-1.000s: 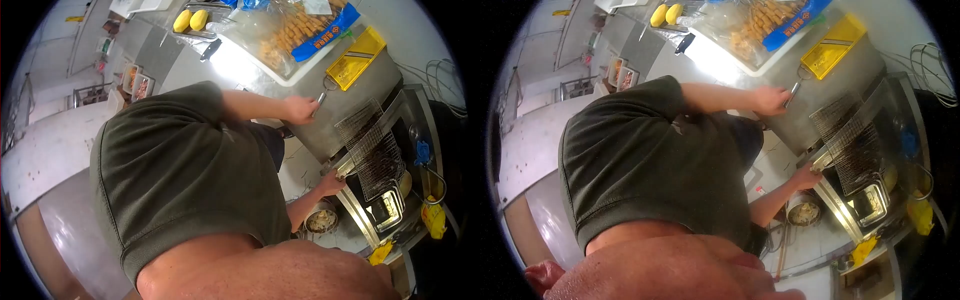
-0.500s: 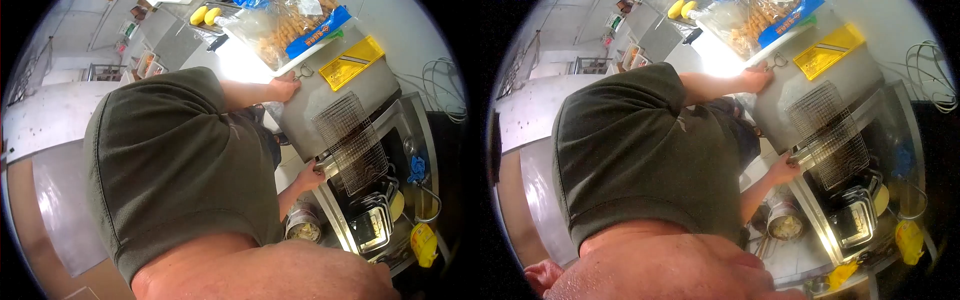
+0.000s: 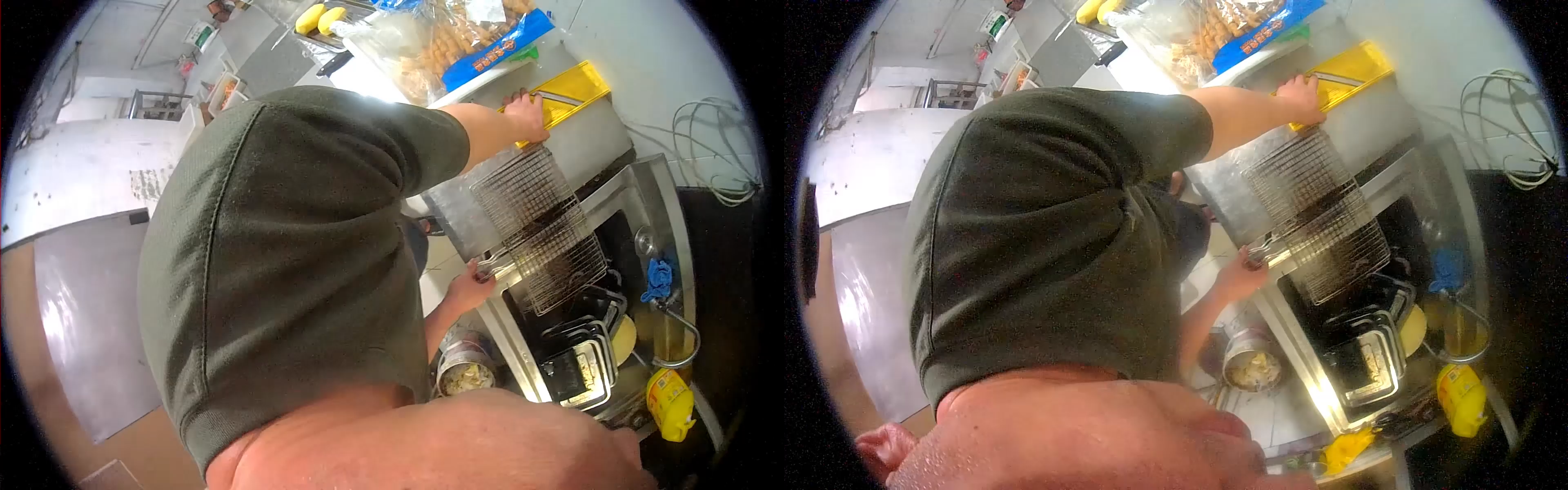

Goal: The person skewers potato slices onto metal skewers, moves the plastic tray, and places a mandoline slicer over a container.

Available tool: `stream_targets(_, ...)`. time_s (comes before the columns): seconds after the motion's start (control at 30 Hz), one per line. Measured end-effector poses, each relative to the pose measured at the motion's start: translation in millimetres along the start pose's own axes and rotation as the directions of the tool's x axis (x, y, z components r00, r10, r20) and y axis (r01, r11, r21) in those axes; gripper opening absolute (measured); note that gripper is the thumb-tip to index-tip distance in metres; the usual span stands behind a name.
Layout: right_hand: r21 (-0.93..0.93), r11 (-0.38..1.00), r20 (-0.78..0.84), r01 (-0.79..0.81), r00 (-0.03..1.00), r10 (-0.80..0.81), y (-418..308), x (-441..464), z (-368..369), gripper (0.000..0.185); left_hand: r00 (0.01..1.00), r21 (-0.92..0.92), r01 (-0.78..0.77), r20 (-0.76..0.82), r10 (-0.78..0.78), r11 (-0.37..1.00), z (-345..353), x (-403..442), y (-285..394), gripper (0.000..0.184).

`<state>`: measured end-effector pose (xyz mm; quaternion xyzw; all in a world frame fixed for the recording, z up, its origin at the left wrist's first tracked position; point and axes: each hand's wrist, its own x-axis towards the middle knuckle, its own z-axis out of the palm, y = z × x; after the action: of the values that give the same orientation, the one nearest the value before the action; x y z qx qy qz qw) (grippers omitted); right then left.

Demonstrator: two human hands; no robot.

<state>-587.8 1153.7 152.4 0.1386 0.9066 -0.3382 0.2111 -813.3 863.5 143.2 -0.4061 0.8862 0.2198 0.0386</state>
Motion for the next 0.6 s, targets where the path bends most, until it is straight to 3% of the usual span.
stream_targets(0.03,0.064,0.993,-0.055,0.1,0.994,-0.097,19,9,10,0.06,1.0,-0.006,-0.007,0.015,0.007,1.0,-4,-2,3,0.088)
stream_targets(0.1,0.017,0.995,-0.046,0.102,0.994,-0.101,-3,-1,3,0.062,0.999,0.001,-0.03,0.037,0.03,1.0,-21,-8,5,0.091)
stream_targets(0.17,-0.129,0.977,-0.066,0.171,0.981,-0.181,-8,-11,-4,0.065,0.999,-0.105,-0.027,0.018,0.029,0.994,-32,-10,11,0.093)
stream_targets(0.23,-0.108,0.979,-0.054,0.171,0.983,-0.177,-18,-19,-7,0.066,1.0,-0.225,-0.022,-0.001,0.022,0.974,-41,-18,10,0.098)
stream_targets(0.3,-0.065,0.977,-0.013,0.202,0.979,-0.204,-29,-24,-9,0.066,0.994,-0.296,-0.031,0.087,0.059,0.955,-51,-33,4,0.099)
stream_targets(0.4,0.023,0.953,0.065,0.302,0.951,-0.303,-45,-23,-3,0.061,0.948,-0.391,-0.236,0.107,0.298,0.89,-84,-85,-24,0.105)
stream_targets(0.47,0.032,0.931,0.1,0.364,0.926,-0.365,-48,-21,3,0.058,0.922,-0.41,-0.364,-0.033,0.385,0.836,-95,-121,-48,0.101)
stream_targets(0.6,-0.003,0.893,0.139,0.45,0.884,-0.445,-55,-8,11,0.053,0.851,-0.447,-0.511,-0.145,0.505,0.734,-125,-171,-110,0.097)
